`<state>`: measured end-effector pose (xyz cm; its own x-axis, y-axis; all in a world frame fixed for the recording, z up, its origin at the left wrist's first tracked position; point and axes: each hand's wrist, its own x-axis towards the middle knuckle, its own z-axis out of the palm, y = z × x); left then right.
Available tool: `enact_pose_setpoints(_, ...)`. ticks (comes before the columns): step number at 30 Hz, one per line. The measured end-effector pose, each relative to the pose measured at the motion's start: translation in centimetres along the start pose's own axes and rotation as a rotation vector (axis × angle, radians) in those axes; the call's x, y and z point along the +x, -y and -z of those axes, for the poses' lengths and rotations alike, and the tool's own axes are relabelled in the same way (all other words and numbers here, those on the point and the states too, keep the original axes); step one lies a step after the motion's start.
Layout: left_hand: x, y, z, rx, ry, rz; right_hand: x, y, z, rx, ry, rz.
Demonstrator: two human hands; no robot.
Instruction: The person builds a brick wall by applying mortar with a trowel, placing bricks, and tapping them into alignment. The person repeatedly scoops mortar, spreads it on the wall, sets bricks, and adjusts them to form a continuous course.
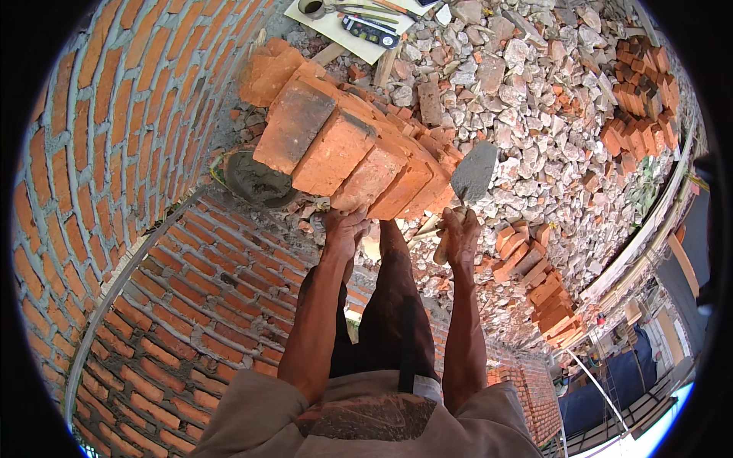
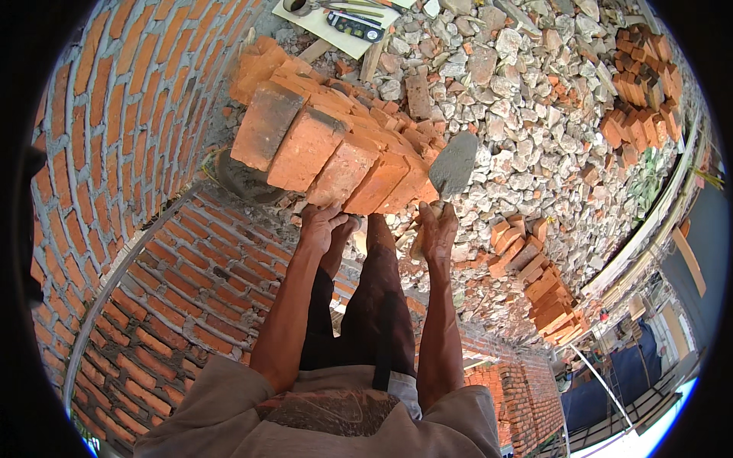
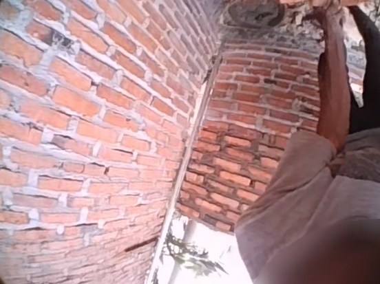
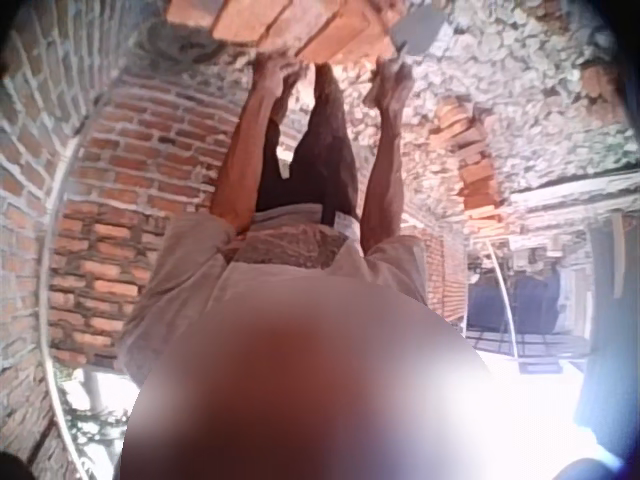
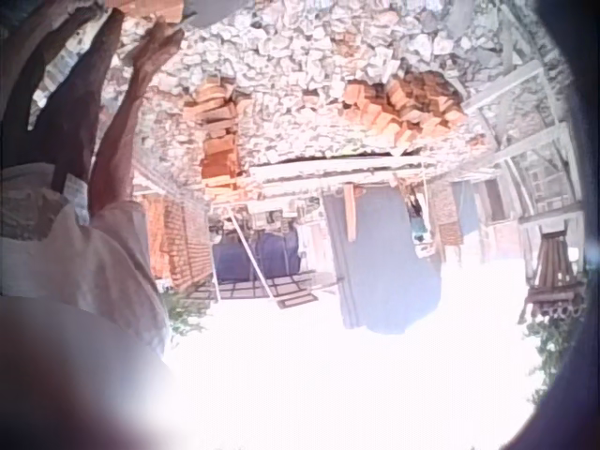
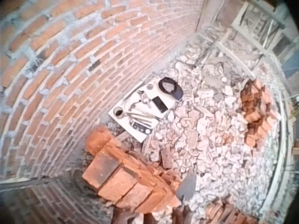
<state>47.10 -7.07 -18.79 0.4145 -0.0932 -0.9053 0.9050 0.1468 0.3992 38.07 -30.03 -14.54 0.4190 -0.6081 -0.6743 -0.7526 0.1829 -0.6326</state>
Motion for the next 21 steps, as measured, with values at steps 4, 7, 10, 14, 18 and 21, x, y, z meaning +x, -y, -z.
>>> enact_pose_setpoints(4, -1.1, -4.6, 0.8, -0.037, -0.083, -0.260, -1.3, 4.4, -1.8, -0.017, 0.100, 0.079)
enact_pose_setpoints(7, -0.9, -7.2, 1.0, -0.073, -0.053, -0.346, -1.6, 6.7, -3.6, 0.056, 0.140, 0.148)
enact_pose_setpoints(10, -0.9, -7.6, 0.4, -0.098, -0.022, -0.363, -2.3, 7.3, -4.7, 0.095, 0.134, 0.141)
enact_pose_setpoints(14, -0.3, -7.8, 0.2, -0.041, -0.180, -0.358, -3.8, 5.9, -4.8, 0.029, 0.120, 0.092)
enact_pose_setpoints(18, 0.5, -7.9, -0.4, -0.115, -0.186, -0.422, -5.1, 3.7, -3.7, -0.042, 0.104, 0.021)
enact_pose_setpoints(21, 0.3, -8.0, -0.4, -0.231, -0.157, -0.444, -5.6, 2.8, -2.7, -0.144, 0.116, 0.001)
